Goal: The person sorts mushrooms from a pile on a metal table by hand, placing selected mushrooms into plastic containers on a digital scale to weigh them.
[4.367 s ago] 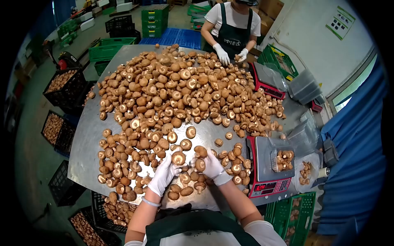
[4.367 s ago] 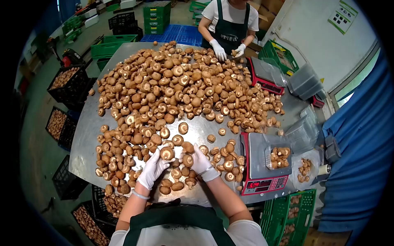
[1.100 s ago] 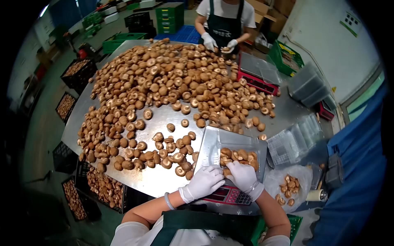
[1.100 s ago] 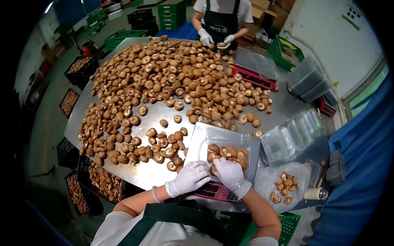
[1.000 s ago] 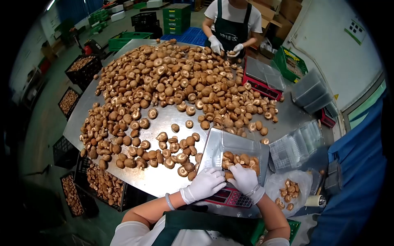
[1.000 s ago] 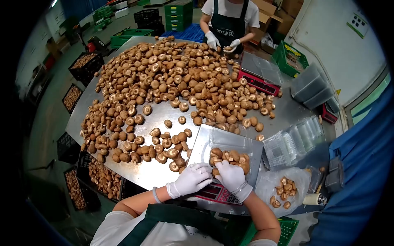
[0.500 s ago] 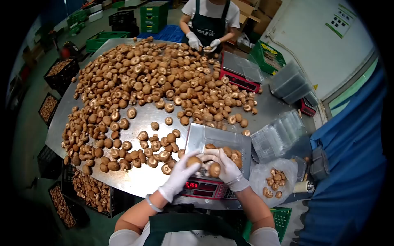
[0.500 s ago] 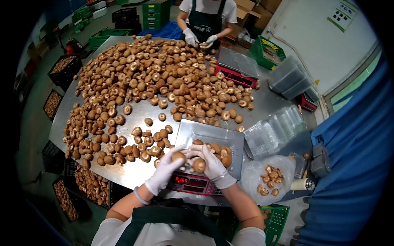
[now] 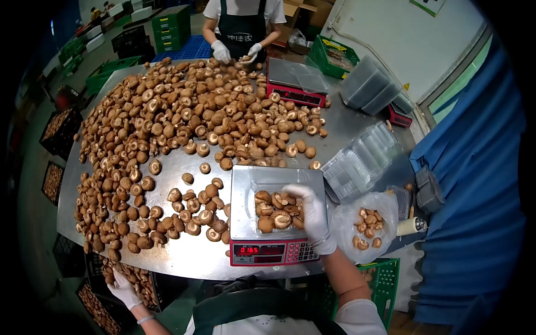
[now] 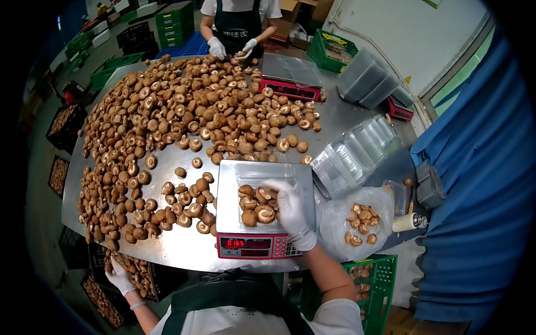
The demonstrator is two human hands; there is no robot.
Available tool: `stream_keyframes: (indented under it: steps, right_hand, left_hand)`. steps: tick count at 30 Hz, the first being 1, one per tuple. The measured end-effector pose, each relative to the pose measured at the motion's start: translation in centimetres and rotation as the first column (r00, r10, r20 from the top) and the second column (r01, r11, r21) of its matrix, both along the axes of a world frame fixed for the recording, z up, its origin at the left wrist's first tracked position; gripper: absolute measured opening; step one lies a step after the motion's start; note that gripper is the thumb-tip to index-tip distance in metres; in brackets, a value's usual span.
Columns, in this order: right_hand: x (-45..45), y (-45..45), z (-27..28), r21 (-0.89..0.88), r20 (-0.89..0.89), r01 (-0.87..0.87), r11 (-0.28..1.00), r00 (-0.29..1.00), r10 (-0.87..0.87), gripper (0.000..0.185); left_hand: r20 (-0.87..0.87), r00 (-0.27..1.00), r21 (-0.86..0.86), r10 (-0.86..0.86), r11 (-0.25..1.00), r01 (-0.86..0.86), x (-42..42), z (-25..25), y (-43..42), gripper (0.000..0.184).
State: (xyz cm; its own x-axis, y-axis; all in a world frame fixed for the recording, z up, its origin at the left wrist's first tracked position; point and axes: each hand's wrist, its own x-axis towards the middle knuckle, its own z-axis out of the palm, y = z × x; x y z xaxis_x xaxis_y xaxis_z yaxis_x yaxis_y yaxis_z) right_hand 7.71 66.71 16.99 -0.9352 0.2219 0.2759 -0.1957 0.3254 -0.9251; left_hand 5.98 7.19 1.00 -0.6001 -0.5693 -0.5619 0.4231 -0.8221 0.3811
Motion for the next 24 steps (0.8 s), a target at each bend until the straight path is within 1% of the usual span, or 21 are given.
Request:
stream_keyframes:
  steps: [1, 2, 3, 4, 5, 6, 7, 8, 9, 10, 11, 12, 13, 14, 16, 17, 20, 21, 22, 23, 24]
  right_hand:
    - [-0.2, 1.3, 0.4, 0.099, -0.045, 0.095, 0.991, 0.995, -0.091, 0.04]
    - [-0.6, 2.7, 0.6, 0.195, -0.096, 0.188, 0.963, 0.98, -0.172, 0.033]
    - [-1.3, 4.2, 0.2, 0.271, -0.095, 0.282, 0.92, 0.959, -0.266, 0.032]
    - [-2.1, 5.8, -0.7, 0.344, -0.103, 0.37, 0.863, 0.928, -0.357, 0.032]
    - [-3.0, 7.6, -2.7, 0.446, -0.081, 0.433, 0.783, 0.891, -0.446, 0.036]
    - [-3.9, 9.3, -4.9, 0.543, -0.071, 0.478, 0.69, 0.845, -0.53, 0.04]
    - [-4.6, 10.8, -6.7, 0.541, -0.069, 0.477, 0.692, 0.846, -0.529, 0.04]
    - [-5.3, 12.1, -8.3, 0.391, 0.15, 0.406, 0.826, 0.857, -0.492, 0.046]
    - [-5.7, 12.1, -8.2, 0.206, 0.354, 0.348, 0.915, 0.845, -0.401, 0.052]
    - [-5.6, 12.1, -8.1, 0.203, 0.355, 0.347, 0.916, 0.845, -0.399, 0.052]
    - [-5.2, 11.0, -5.9, -0.065, 0.379, 0.318, 0.946, 0.885, -0.272, 0.055]
    - [-4.6, 10.1, -4.0, -0.327, 0.368, 0.275, 0.904, 0.918, -0.147, 0.057]
    - [-4.0, 9.7, -3.2, -0.329, 0.288, 0.228, 0.916, 0.948, -0.133, 0.058]
    - [-3.0, 9.1, -2.2, -0.324, 0.285, 0.24, 0.915, 0.947, -0.147, 0.058]
    - [-1.3, 8.0, -0.8, -0.37, 0.192, 0.202, 0.907, 0.972, -0.138, 0.054]
    - [-1.0, 8.0, -1.3, -0.284, 0.195, 0.235, 0.93, 0.964, -0.184, 0.053]
    - [-2.4, 8.1, -4.1, -0.194, 0.354, 0.341, 0.92, 0.899, -0.258, 0.06]
    - [-2.8, 8.5, -5.0, -0.345, 0.418, 0.3, 0.89, 0.897, -0.14, 0.062]
    - [-3.2, 8.8, -5.8, -0.492, 0.456, 0.26, 0.831, 0.89, -0.009, 0.065]
    - [-3.4, 8.9, -6.0, -0.562, 0.417, 0.256, 0.786, 0.909, 0.002, 0.062]
    - [-3.0, 8.4, -4.5, -0.567, 0.41, 0.258, 0.782, 0.912, -0.004, 0.062]
  left_hand:
    - [0.097, 0.995, -0.091, 0.013, 0.996, -0.004, -0.1, 0.8, 1.0, 0.053]
    - [0.101, 0.995, -0.091, 0.007, 0.996, 0.003, -0.2, 1.1, 2.4, 0.053]
    - [0.158, 0.964, -0.47, -0.215, 0.842, 0.265, -0.2, 1.3, 4.3, 0.053]
    - [0.291, 0.877, -0.742, -0.382, 0.489, 0.459, -0.4, 2.3, 7.2, 0.053]
    - [0.422, 0.83, -0.712, -0.363, 0.435, 0.552, -1.0, 8.7, 15.0, 0.05]
    - [0.355, 0.744, -0.65, -0.567, 0.423, 0.632, -2.1, 7.7, 16.0, 0.049]
    - [0.435, 0.67, -0.616, -0.602, 0.343, 0.709, -2.5, 9.2, 19.8, 0.052]
    - [0.474, 0.566, -0.574, -0.675, 0.251, 0.78, -2.7, 10.4, 23.2, 0.049]
    - [0.508, 0.434, -0.552, -0.744, 0.105, 0.827, -2.8, 11.6, 26.6, 0.05]
    - [0.489, 0.277, -0.559, -0.827, -0.053, 0.827, -2.8, 12.2, 29.2, 0.05]
    - [0.438, 0.083, -0.537, -0.895, -0.187, 0.822, -2.7, 11.9, 31.0, 0.05]
    - [0.372, -0.05, -0.538, -0.927, -0.259, 0.802, -2.5, 10.4, 32.5, 0.052]
    - [0.325, -0.139, -0.54, -0.935, -0.304, 0.785, -2.2, 10.1, 34.0, 0.056]
    - [0.263, -0.212, -0.489, -0.941, -0.32, 0.811, -2.1, 9.8, 35.2, 0.059]
    - [0.232, -0.271, -0.457, -0.934, -0.35, 0.817, -2.0, 9.2, 36.6, 0.061]
    - [0.209, -0.255, -0.452, -0.944, -0.325, 0.831, -2.0, 8.7, 37.0, 0.062]
    - [0.259, -0.228, -0.396, -0.939, -0.318, 0.861, -2.2, 8.8, 38.2, 0.06]
    - [0.265, -0.228, -0.389, -0.937, -0.321, 0.864, -2.3, 8.8, 38.4, 0.058]
    - [0.27, -0.241, -0.393, -0.932, -0.336, 0.856, -2.3, 8.9, 38.4, 0.058]
    - [0.248, -0.242, -0.4, -0.938, -0.327, 0.856, -2.4, 8.9, 38.2, 0.058]
    - [0.225, -0.238, -0.406, -0.945, -0.314, 0.858, -2.5, 9.3, 38.2, 0.058]
